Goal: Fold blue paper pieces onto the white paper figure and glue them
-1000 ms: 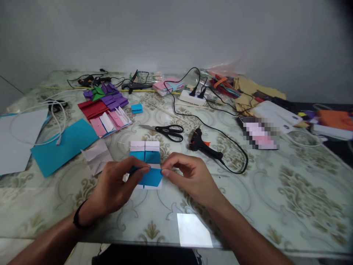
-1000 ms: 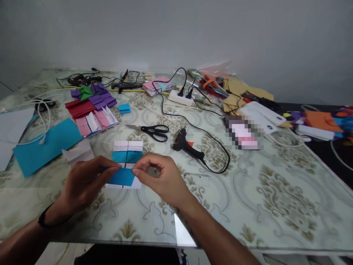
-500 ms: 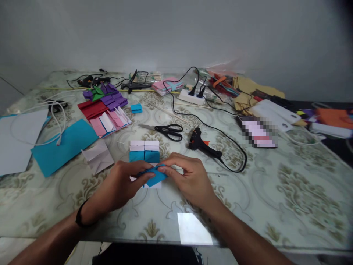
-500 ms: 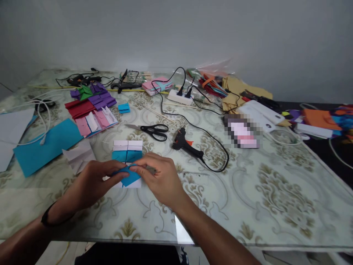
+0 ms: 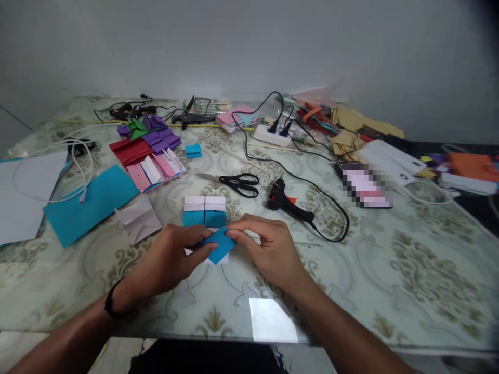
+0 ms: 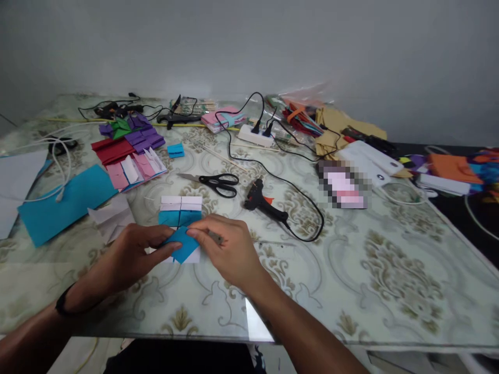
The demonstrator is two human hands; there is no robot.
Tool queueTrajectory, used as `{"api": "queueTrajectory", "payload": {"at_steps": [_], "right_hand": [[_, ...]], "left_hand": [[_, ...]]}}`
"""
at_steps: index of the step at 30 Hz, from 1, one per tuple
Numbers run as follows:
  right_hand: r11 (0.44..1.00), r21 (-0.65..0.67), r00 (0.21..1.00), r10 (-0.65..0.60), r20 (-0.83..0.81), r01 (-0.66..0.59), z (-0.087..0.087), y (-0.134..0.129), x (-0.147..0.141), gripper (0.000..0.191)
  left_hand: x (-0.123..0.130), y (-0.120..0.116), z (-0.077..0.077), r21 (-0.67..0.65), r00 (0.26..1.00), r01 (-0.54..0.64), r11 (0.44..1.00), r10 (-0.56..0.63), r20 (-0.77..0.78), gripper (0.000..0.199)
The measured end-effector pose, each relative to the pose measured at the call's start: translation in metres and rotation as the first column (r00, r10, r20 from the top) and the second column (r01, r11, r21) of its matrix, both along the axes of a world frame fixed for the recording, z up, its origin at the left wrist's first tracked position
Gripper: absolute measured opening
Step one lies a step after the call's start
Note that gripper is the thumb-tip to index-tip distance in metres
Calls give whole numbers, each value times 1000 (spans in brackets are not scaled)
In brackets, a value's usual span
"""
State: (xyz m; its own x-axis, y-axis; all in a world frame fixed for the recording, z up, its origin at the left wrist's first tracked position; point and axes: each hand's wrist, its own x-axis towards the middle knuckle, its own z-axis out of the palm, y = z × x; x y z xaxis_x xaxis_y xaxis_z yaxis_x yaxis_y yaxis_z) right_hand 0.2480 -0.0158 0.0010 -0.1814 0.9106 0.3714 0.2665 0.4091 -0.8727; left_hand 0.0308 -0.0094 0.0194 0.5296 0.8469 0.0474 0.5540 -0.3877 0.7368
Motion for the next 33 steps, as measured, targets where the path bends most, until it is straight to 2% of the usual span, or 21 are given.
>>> {"api": "queueTrajectory", "payload": {"at_steps": [4,9,11,16,18,21,24,26,30,33], "right_hand": [[998,-13,998,59,0,-59,-1,-1,-1,15],[983,-181,999,27,19,-23,0,-1,-1,11],[974,-225,999,35,10,-32,1,0,0,13],[963,-270,1000,-19,-15,14,0,2,2,15],[947,-321,997,-24,-68,1,-1,3,1,17],[913,-399,990,32,-138,-85,-5,4,-1,26],[903,-418,993,65,-99,-100,-5,4,-1,39],[903,-418,995,82,-58,-99,-4,4,0,42],[884,-438,986,165,-28,-160,1,2,-2,40],[872,-452,982,175,-65,-186,2,-1,-7,37]], "left_hand": [[2,-1,-2,-52,999,26,998,-27,-29,36],[2,2,-1,-47,993,-114,992,115,4,45],[0,4,0,-82,991,-136,987,137,3,46],[-4,8,3,-282,999,-35,959,45,28,46],[-4,9,3,-343,996,-26,939,54,71,44],[-3,9,3,-410,985,-39,911,105,140,44],[-2,10,1,-454,978,2,891,93,187,44],[-2,10,0,-420,980,2,907,82,181,42],[-5,11,-6,-217,988,-102,971,125,92,48],[-7,12,-8,-152,980,-170,974,183,80,50]]}}
